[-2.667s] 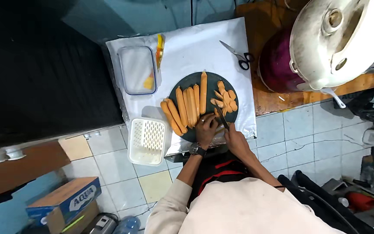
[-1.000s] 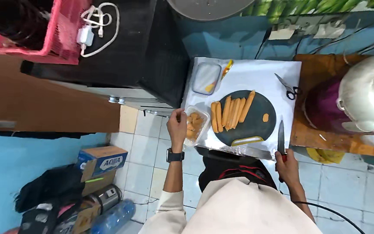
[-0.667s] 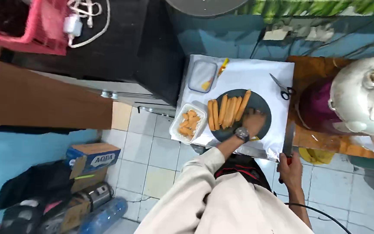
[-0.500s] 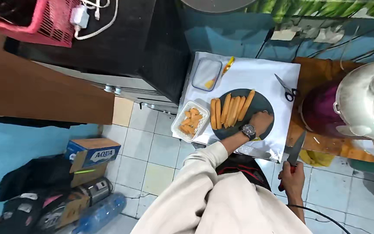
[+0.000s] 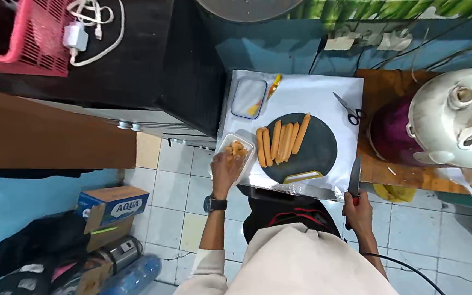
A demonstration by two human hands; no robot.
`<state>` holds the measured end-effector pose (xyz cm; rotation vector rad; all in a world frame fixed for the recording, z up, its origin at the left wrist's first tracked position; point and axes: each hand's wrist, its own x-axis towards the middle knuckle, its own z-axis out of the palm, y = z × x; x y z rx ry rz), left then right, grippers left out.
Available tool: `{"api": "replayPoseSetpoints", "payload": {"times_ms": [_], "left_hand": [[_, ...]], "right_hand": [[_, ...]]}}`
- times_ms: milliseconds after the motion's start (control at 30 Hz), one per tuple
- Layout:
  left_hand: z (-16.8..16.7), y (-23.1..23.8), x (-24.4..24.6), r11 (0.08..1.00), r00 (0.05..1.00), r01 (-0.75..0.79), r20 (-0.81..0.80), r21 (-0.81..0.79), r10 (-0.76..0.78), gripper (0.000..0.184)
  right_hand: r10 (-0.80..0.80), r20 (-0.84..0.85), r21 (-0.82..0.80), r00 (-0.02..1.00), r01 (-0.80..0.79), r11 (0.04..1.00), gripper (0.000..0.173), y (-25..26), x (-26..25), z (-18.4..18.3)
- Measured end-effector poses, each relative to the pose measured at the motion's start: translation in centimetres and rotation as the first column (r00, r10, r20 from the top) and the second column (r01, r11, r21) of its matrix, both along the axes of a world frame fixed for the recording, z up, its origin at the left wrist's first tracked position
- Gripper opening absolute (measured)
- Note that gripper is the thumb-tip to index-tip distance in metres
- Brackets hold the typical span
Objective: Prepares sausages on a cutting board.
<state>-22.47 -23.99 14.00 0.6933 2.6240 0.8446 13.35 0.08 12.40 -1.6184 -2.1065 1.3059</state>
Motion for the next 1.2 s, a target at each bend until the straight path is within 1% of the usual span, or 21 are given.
{"api": "replayPoseSetpoints", "payload": {"times_ms": [67,100,167,200,233,267,333,400,467,533,567,633,667,733,800,867,900,967,1067,1133,1200], "left_hand": [[-1.0,-0.9,-0.3,0.997,0.998,0.024,0.053,-0.076,-0.02,0.062],[-1.3,-0.6,-0.2,0.992,0.998,0.035,0.057,-0.118,-0.028,0.067],[-1.9,0.2,0.2,0.972,0.994,0.051,0.103,-0.228,-0.028,0.084],[-2.3,0.5,0.3,0.96,0.992,0.063,0.123,-0.271,-0.03,0.086],[-2.6,0.7,0.2,0.954,0.992,0.08,0.117,-0.288,-0.048,0.08],[-2.6,0.9,0.0,0.955,0.992,0.107,0.099,-0.275,-0.083,0.07],[-2.3,1.2,-0.4,0.946,0.978,0.208,0.081,-0.247,-0.193,0.052],[-1.2,1.7,-0.2,0.927,0.966,0.258,0.057,-0.273,-0.252,0.049],[1.2,2.8,0.3,0.927,0.97,0.222,-0.024,-0.303,-0.24,0.049],[3.9,4.9,1.2,0.961,0.975,0.156,-0.119,-0.23,-0.187,0.043],[4.7,6.3,1.8,0.974,0.971,0.152,-0.156,-0.167,-0.179,0.038],[5.2,10.6,3.2,0.968,0.956,0.247,-0.152,-0.046,-0.252,0.03],[4.8,13.6,3.6,0.946,0.938,0.323,-0.122,-0.029,-0.324,0.03],[1.8,20.0,4.0,0.884,0.876,0.452,-0.127,-0.118,-0.465,0.039],[-2.6,24.5,4.4,0.828,0.808,0.505,-0.202,-0.244,-0.553,0.05],[-4.6,27.3,4.7,0.795,0.767,0.514,-0.241,-0.323,-0.594,0.053],[-4.9,28.2,5.0,0.781,0.749,0.525,-0.253,-0.338,-0.612,0.052],[-4.5,28.7,5.8,0.734,0.713,0.588,-0.211,-0.341,-0.669,0.049],[-3.6,27.9,7.7,0.683,0.684,0.706,-0.067,-0.187,-0.726,0.046],[-4.5,27.2,9.1,0.697,0.694,0.708,-0.065,-0.116,-0.717,0.042],[-5.3,26.5,10.0,0.737,0.729,0.667,-0.112,-0.107,-0.675,0.037]], "right_hand": [[0.058,-0.01,0.011,0.998,-0.058,0.998,0.04,-0.1,-0.4,-0.1],[0.074,-0.011,0.015,0.997,-0.074,0.997,0.039,-0.1,-0.5,-0.1],[0.083,-0.019,0.014,0.996,-0.082,0.997,0.038,0.0,-0.4,-0.1],[0.078,-0.026,0.012,0.997,-0.078,0.997,0.038,0.0,-0.4,-0.1],[0.073,-0.035,0.012,0.997,-0.073,0.997,0.037,-0.1,-0.4,-0.1],[0.067,-0.044,0.013,0.997,-0.067,0.998,0.036,-0.1,-0.4,-0.2],[0.059,-0.053,0.018,0.997,-0.058,0.998,0.035,-0.3,-0.1,-0.5],[0.063,-0.048,0.023,0.997,-0.062,0.998,0.035,-0.5,0.3,-0.6],[0.041,-0.051,0.011,0.998,-0.041,0.999,0.036,-0.6,0.6,-0.3],[-0.001,-0.087,-0.014,0.996,0.0,1.0,0.037,-0.8,0.7,0.2],[-0.015,-0.106,-0.026,0.994,0.012,1.0,0.037,-0.9,0.7,0.3],[-0.017,-0.123,-0.054,0.992,0.01,0.998,0.036,-0.9,0.4,0.1],[-0.002,-0.12,-0.07,0.993,-0.007,0.998,0.036,-0.8,0.0,0.0],[0.065,-0.096,-0.092,0.993,-0.074,0.993,0.038,-0.6,-0.6,0.0],[0.136,-0.084,-0.071,0.987,-0.142,0.987,0.039,-0.8,-0.8,-0.1],[0.174,-0.082,-0.036,0.981,-0.177,0.983,0.037,-0.7,-0.6,0.0],[0.177,-0.08,-0.027,0.981,-0.179,0.983,0.037,-0.7,-0.4,0.0],[0.158,-0.075,-0.034,0.985,-0.161,0.986,0.037,-1.0,0.2,-0.3],[0.115,-0.039,-0.069,0.993,-0.118,0.991,0.039,-1.5,0.7,-0.9],[0.108,-0.016,-0.093,0.994,-0.109,0.99,0.039,-1.5,0.5,-0.7],[0.127,-0.004,-0.128,0.992,-0.127,0.984,0.04,-1.5,0.0,-0.6]]}}
